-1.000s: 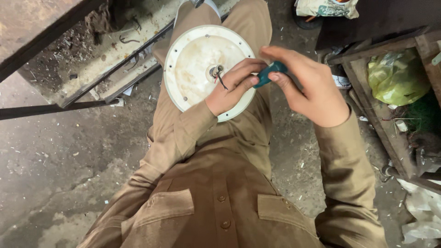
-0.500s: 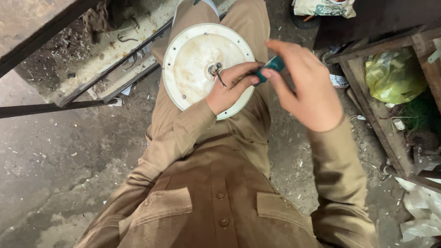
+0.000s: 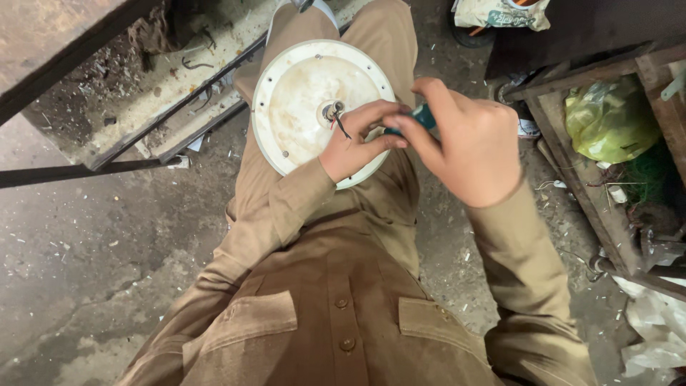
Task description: The person is seated on the floor repairing a white circular electrical component. They use a screwdriver to tighten screws around the perimeter and a hammer to tap a central metal fitting, then insert a small metal ring into the center.
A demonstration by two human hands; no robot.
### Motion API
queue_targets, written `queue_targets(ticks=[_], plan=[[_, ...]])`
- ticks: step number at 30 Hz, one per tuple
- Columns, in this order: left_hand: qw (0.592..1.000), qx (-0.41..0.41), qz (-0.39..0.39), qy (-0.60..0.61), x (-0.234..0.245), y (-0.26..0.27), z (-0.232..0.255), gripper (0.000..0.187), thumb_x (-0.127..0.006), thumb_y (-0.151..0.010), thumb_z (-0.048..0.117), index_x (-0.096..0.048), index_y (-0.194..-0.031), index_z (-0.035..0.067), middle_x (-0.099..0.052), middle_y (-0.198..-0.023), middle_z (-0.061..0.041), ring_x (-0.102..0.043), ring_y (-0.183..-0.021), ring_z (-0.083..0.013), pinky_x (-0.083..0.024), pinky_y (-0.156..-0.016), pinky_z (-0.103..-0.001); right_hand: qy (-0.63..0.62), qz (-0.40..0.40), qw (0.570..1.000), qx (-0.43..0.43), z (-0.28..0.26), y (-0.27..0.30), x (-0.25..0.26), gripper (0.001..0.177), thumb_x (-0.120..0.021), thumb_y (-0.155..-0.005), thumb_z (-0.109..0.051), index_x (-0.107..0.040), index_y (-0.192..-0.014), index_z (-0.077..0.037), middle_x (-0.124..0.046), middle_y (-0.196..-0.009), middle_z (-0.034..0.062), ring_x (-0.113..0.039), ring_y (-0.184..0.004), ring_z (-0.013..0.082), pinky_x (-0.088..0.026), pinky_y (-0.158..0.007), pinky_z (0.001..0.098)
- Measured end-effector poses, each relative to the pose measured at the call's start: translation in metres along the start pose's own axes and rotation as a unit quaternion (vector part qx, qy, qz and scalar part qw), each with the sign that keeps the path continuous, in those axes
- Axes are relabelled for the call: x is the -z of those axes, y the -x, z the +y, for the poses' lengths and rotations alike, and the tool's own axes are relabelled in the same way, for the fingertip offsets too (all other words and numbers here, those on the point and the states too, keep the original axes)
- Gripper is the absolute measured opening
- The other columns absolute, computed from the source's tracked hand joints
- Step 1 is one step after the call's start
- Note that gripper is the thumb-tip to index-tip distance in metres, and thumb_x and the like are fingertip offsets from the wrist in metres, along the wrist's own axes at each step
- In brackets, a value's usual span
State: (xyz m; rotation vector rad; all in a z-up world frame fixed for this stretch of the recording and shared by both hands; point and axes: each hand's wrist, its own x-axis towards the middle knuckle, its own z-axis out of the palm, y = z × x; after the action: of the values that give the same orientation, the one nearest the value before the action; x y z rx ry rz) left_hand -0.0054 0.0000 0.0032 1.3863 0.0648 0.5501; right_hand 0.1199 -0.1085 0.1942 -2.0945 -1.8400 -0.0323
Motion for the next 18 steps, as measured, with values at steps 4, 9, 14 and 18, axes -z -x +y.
queue_targets(ticks=[4,9,14,18], plan=[[0.998,0.015,-0.031,-0.049,0.000,-0.003,-0.004,0.041,-0.071,-0.101,0.008,-0.058,-0.138,-0.002,-0.066,-0.134,-0.012,-0.064,-0.125,-0.0194,-0.051,-0.108,-0.035,-0.116,-0.055,0.991,0.044,0.004,-0.007,0.015,0.039,-0.072,-0.099,-0.009,-0.060,-0.135,-0.001,-0.065,-0.113,0.0144,-0.064,-0.097,0.0341,-0.052,-0.082,0.0426],[0.997,0.059,-0.024,0.049,0.000,-0.001,-0.006,0.037,-0.059,-0.109,0.015,-0.052,-0.142,0.000,-0.066,-0.132,-0.012,-0.062,-0.126,-0.0186,-0.050,-0.111,-0.034,-0.154,-0.072,0.979,0.113,-0.003,-0.012,0.016,0.044,-0.066,-0.091,0.002,-0.055,-0.134,-0.001,-0.062,-0.123,0.0190,-0.060,-0.106,0.0392,-0.051,-0.088,0.0434],[0.996,0.068,-0.026,-0.044,-0.001,-0.002,-0.003,0.031,-0.055,-0.115,0.017,-0.058,-0.142,0.002,-0.069,-0.135,-0.009,-0.066,-0.128,-0.0197,-0.052,-0.112,-0.034,-0.083,-0.116,0.987,0.068,0.007,-0.002,0.015,0.049,-0.067,-0.093,0.001,-0.056,-0.141,-0.002,-0.062,-0.103,0.0181,-0.062,-0.095,0.0375,-0.051,-0.082,0.0456],[0.998,0.007,-0.038,-0.051,0.000,0.001,0.009,0.038,-0.066,-0.105,0.012,-0.054,-0.140,0.002,-0.061,-0.136,-0.010,-0.061,-0.128,-0.0203,-0.051,-0.110,-0.035,-0.011,-0.067,0.998,0.008,0.004,-0.001,-0.007,0.043,-0.072,-0.104,-0.014,-0.055,-0.141,0.002,-0.064,-0.091,0.0189,-0.066,-0.081,0.0369,-0.051,-0.068,0.0450]])
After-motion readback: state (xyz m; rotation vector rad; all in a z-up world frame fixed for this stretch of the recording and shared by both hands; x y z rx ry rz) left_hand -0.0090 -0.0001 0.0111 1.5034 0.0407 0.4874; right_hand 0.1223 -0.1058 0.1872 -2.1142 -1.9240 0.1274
